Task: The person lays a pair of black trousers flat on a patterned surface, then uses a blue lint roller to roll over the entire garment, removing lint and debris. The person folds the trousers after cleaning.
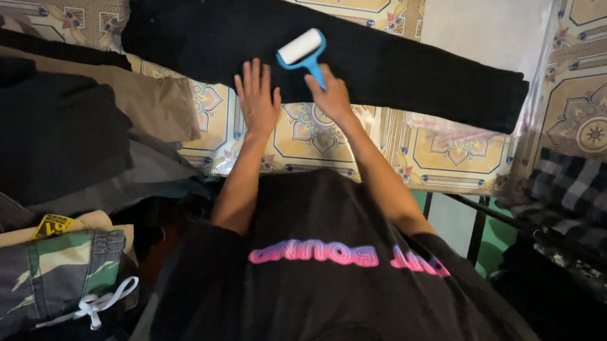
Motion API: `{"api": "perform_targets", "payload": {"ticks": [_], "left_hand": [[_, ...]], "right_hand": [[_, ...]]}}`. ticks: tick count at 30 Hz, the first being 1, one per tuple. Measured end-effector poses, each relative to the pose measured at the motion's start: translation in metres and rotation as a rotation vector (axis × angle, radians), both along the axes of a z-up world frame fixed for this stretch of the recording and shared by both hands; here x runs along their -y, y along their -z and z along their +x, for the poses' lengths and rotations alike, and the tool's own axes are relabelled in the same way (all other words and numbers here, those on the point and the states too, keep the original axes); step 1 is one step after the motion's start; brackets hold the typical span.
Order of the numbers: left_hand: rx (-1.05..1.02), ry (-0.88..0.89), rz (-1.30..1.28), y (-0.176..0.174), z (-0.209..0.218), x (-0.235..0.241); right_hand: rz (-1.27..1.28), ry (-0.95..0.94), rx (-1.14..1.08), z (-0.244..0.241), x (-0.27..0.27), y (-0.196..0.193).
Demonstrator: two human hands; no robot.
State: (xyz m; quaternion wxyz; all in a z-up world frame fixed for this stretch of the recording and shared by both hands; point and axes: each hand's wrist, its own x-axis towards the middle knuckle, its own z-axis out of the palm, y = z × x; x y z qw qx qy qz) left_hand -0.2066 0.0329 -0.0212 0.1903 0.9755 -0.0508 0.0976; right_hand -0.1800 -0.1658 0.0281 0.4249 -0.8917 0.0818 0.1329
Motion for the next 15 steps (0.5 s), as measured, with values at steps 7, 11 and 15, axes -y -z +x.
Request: {"api": "perform_targets", "payload": {"ticks": [7,11,15], "left_hand": [[-0.170,-0.036,-0.019,0.025,0.011,-0.016],[-0.196,0.026,-0.129,0.037,0.022,-0.026],[-0.260,0.055,-0.313,0.032,0.024,-0.033]], "right_hand": [[-0.153,-0.113,-0.201,-0.027,0.024,-0.024],[-0.209,-0.128,-0.237,-0.013,0.019,-0.012],[-0.108,-0.122,-0.114,0.043,-0.030,-0.020]]}}
